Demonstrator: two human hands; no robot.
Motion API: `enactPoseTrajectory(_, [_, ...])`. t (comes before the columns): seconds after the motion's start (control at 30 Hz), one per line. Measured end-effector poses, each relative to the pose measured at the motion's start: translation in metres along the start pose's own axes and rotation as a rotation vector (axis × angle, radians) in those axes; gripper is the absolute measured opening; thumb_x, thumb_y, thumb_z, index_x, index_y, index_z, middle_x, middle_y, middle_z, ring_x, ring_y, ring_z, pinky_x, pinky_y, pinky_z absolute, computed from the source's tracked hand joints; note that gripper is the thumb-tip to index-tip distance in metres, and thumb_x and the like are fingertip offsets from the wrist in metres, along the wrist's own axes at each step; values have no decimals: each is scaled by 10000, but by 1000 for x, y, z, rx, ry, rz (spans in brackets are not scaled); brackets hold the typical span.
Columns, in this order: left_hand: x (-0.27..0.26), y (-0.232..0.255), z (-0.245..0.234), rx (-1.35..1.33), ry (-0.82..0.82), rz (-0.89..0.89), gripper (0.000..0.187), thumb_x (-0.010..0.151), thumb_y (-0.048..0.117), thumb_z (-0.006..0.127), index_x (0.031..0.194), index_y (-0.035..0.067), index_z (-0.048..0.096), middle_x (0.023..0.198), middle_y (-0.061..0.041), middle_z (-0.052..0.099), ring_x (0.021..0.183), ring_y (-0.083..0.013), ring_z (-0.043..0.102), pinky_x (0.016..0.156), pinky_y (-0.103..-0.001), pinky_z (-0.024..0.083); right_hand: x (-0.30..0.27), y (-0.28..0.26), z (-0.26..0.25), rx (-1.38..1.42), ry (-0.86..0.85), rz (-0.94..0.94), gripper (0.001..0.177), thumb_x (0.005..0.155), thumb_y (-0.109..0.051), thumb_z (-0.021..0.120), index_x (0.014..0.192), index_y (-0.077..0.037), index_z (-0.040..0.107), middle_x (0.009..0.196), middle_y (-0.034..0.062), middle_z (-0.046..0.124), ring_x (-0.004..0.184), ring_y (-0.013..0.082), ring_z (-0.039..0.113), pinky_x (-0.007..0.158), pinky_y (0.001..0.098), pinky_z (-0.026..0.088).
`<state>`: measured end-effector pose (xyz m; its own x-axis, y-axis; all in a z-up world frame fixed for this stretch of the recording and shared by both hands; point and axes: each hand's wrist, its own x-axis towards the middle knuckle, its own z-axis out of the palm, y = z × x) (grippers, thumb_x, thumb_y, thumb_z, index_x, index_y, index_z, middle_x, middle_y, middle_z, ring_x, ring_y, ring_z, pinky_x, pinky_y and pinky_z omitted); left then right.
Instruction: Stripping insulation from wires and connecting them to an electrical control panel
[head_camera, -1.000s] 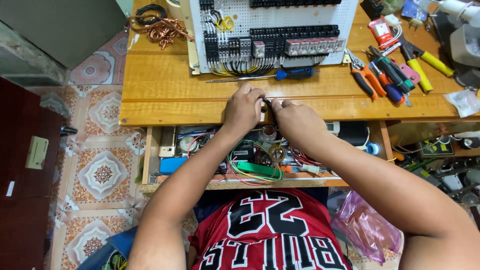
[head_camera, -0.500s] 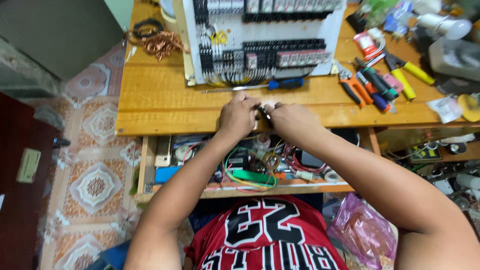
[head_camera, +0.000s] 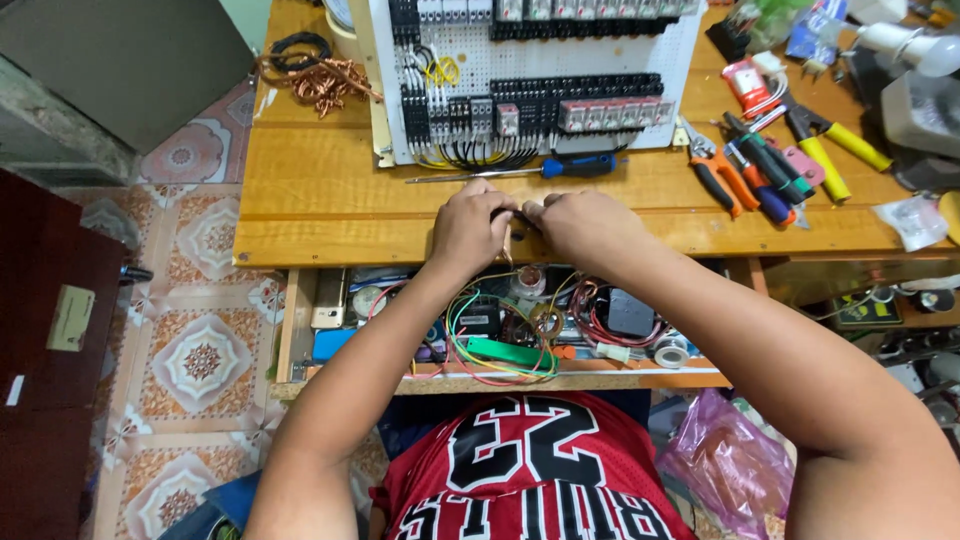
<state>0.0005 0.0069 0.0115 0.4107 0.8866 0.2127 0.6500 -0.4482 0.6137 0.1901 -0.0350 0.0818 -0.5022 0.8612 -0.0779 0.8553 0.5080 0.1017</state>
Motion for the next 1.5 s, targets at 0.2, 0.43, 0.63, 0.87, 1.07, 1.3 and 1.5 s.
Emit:
enactPoseTrajectory(0.2, [-3,3,-1,-12,17,-22,130,880,227,710,981,263,783,978,-5,653,977,-322,701,815,-500,601,-15,-13,-8,-55,4,55,276,931,-161,511,1119,-106,706,951,110,733,680,398,755,557,490,617])
enactPoseTrajectory(0.43, [-2,2,-1,-2,44,0,122,880,236,726,984,240,789,980,-6,659,978,-316,704,822,-500,603,-23,-18,-5,-22,3,97,398,933,-90,482,1283,-72,670,1005,158,736,681,417,755,543,500,618])
enactPoseTrajectory(0.63, [-5,5,-2,4,37,2,117,877,242,737,980,234,792,971,-5,657,976,-314,706,817,-503,603,-28,-23,-5,-30,-10,108,470,922,-57,461,1359,-55,634,1022,184,731,679,425,755,538,523,617])
enactPoseTrajectory(0.87, [-4,3,1,8,39,-17,126,880,247,730,990,237,790,972,-1,643,965,-318,708,825,-504,603,-28,-29,3,-62,-14,134,500,914,-60,468,1394,-54,607,1023,176,722,650,428,748,536,513,613])
enactPoseTrajectory(1.07, [-3,2,2,4,36,-21,127,871,250,737,987,245,789,965,11,631,960,-302,712,824,-501,610,-35,-31,8,-150,7,108,580,871,-58,475,1445,-67,564,1003,128,699,647,380,757,527,480,618])
enactPoseTrajectory(1.3, [-2,0,3,-13,29,-14,132,877,236,728,996,234,785,973,7,623,950,-318,714,816,-511,612,-41,-34,11,-183,41,105,571,859,-71,479,1423,-48,568,975,92,662,637,363,756,512,454,610])
enactPoseTrajectory(1.5, [-2,1,3,-1,39,30,125,869,225,741,985,217,786,952,-12,623,942,-335,713,789,-523,613,-54,-35,2,-212,29,113,519,867,-79,495,1377,-38,581,976,84,661,650,358,761,517,431,612])
